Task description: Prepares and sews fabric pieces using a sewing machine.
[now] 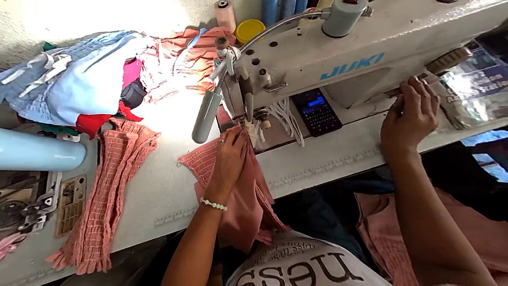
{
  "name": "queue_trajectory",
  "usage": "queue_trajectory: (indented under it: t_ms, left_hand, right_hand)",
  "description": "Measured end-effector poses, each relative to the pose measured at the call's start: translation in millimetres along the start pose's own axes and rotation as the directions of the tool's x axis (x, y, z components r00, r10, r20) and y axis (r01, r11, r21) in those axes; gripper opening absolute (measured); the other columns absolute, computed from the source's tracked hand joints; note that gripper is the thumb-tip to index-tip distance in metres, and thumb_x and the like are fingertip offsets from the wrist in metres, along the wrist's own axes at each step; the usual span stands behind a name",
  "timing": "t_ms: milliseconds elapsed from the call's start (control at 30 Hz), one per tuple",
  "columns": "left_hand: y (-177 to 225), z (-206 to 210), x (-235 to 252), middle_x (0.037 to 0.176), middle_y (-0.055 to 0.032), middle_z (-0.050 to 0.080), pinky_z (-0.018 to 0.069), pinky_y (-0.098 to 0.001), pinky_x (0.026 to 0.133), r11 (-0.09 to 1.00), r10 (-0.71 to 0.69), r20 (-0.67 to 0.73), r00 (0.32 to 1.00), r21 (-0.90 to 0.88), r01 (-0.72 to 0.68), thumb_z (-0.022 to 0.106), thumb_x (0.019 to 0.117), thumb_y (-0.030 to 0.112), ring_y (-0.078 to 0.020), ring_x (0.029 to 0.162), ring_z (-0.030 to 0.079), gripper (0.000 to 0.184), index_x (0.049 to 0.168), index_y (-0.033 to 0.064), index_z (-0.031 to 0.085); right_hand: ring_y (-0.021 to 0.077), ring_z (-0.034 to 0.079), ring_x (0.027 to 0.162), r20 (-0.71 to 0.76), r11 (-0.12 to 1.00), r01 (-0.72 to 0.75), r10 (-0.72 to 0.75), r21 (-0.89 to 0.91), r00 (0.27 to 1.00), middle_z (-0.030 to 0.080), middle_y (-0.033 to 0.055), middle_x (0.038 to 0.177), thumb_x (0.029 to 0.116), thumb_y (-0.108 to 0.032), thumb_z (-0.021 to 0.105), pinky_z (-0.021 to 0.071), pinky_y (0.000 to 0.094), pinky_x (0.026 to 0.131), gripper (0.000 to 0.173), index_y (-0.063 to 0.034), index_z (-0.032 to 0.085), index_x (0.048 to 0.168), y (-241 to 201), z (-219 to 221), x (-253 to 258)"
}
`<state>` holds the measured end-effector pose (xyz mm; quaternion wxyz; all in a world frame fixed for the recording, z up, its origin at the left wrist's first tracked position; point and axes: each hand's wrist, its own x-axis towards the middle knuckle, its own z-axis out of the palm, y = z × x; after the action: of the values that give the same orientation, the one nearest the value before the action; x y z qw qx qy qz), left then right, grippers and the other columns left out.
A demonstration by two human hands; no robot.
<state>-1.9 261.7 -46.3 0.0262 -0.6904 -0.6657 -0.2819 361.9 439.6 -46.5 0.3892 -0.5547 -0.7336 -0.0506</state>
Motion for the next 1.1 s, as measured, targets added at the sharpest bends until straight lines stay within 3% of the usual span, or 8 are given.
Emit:
queue_trajectory:
  t_ms: [167, 267, 400, 533, 700, 800, 933, 1100]
  left_hand:
    - [-2.3, 0.9, 4.8, 0.121, -0.0190, 0.070, 0.0507, -0.0473, 0.102, 1.000, 0.002, -0.027, 1.000, 0.002, -0.002, 0.064, 0.0951, 0.006, -0.0367, 0.118, 0.065, 0.015, 0.102, -0.0025, 0.073]
    - [-4.5, 1.7, 7.9, 0.121, -0.0196, 0.070, 0.0509, -0.0472, 0.102, 1.000, 0.000, -0.026, 1.000, 0.004, 0.001, 0.064, 0.0963, 0.006, -0.0374, 0.119, 0.064, 0.014, 0.101, -0.0023, 0.074]
    - [-5.8, 1.8, 8.1, 0.120, -0.0192, 0.070, 0.0506, -0.0471, 0.101, 1.000, 0.015, -0.032, 0.999, 0.001, -0.015, 0.065, 0.0949, 0.006, -0.0369, 0.118, 0.064, 0.013, 0.100, -0.0015, 0.075]
    - [0.7, -1.0, 0.3, 0.124, -0.0196, 0.069, 0.0509, -0.0479, 0.101, 1.000, 0.008, -0.014, 1.000, -0.011, -0.008, 0.066, 0.0935, 0.006, -0.0375, 0.119, 0.064, 0.014, 0.100, -0.0012, 0.076]
    - [4.8, -3.8, -5.2, 0.127, -0.0203, 0.068, 0.0501, -0.0485, 0.103, 0.999, -0.017, 0.018, 1.000, -0.031, 0.017, 0.066, 0.0947, 0.007, -0.0375, 0.121, 0.063, 0.017, 0.105, -0.0012, 0.076]
    - [4.8, -3.5, -3.2, 0.123, -0.0213, 0.067, 0.0517, -0.0475, 0.101, 1.000, -0.024, 0.009, 1.000, -0.017, 0.024, 0.067, 0.0944, 0.008, -0.0370, 0.119, 0.064, 0.017, 0.105, -0.0014, 0.076]
    - [6.9, -5.4, -1.2, 0.125, -0.0188, 0.068, 0.0516, -0.0485, 0.100, 0.999, -0.042, 0.031, 0.999, 0.001, 0.042, 0.067, 0.0949, 0.008, -0.0362, 0.119, 0.063, 0.016, 0.106, -0.0004, 0.076]
    - [19.7, -10.5, 7.7, 0.128, -0.0178, 0.068, 0.0496, -0.0529, 0.101, 0.987, -0.157, 0.075, 0.985, 0.048, 0.154, 0.066, 0.0956, 0.008, -0.0377, 0.122, 0.061, 0.017, 0.107, 0.0002, 0.076]
  right_hand:
    - [0.0461, 0.041, 0.146, 0.010, 1.000, 0.011, -0.011, 0.010, 1.000, 0.050, 0.0267, 0.151, 0.0998, -0.001, 0.051, 0.0329, 0.0552, 0.119, 0.041, 0.0055, 0.055, 0.140, -2.7, -2.1, 0.7]
    - [0.0459, 0.043, 0.144, 0.017, 1.000, 0.002, -0.002, -0.001, 1.000, 0.052, 0.0261, 0.149, 0.0982, 0.000, 0.052, 0.0342, 0.0552, 0.119, 0.040, 0.0052, 0.056, 0.137, -2.7, -2.1, 0.2]
    - [0.0521, 0.057, 0.126, 0.167, 0.996, -0.080, 0.085, -0.040, 0.982, 0.060, 0.0287, 0.138, 0.0996, 0.002, 0.052, 0.0445, 0.0661, 0.100, 0.031, 0.0062, 0.064, 0.127, -5.9, -7.0, -2.0]
    - [0.0513, 0.058, 0.124, 0.163, 0.997, -0.071, 0.077, -0.038, 0.984, 0.061, 0.0272, 0.138, 0.0988, 0.002, 0.053, 0.0457, 0.0671, 0.096, 0.030, 0.0054, 0.065, 0.126, -2.4, -4.8, -3.7]
    - [0.0470, 0.040, 0.145, 0.100, 1.000, -0.025, 0.024, 0.005, 0.995, 0.049, 0.0273, 0.152, 0.0980, 0.001, 0.052, 0.0330, 0.0579, 0.119, 0.044, 0.0048, 0.053, 0.141, -7.0, -9.1, -1.6]
    - [0.0453, 0.037, 0.148, 0.065, 0.999, -0.010, 0.008, 0.032, 0.998, 0.047, 0.0257, 0.154, 0.0982, 0.003, 0.050, 0.0309, 0.0558, 0.121, 0.045, 0.0041, 0.052, 0.143, -4.8, -6.2, -1.2]
    - [0.0436, 0.045, 0.144, -0.005, 0.993, 0.013, -0.013, 0.118, 1.000, 0.053, 0.0276, 0.148, 0.1015, 0.003, 0.042, 0.0344, 0.0512, 0.120, 0.038, 0.0069, 0.059, 0.135, 3.6, -6.1, -1.0]
    - [0.0410, 0.062, 0.118, -0.161, 0.985, 0.131, -0.111, 0.113, 0.981, 0.062, 0.0303, 0.129, 0.1094, -0.009, 0.038, 0.0496, 0.0475, 0.103, 0.034, 0.0083, 0.060, 0.129, 36.3, -37.0, 43.9]
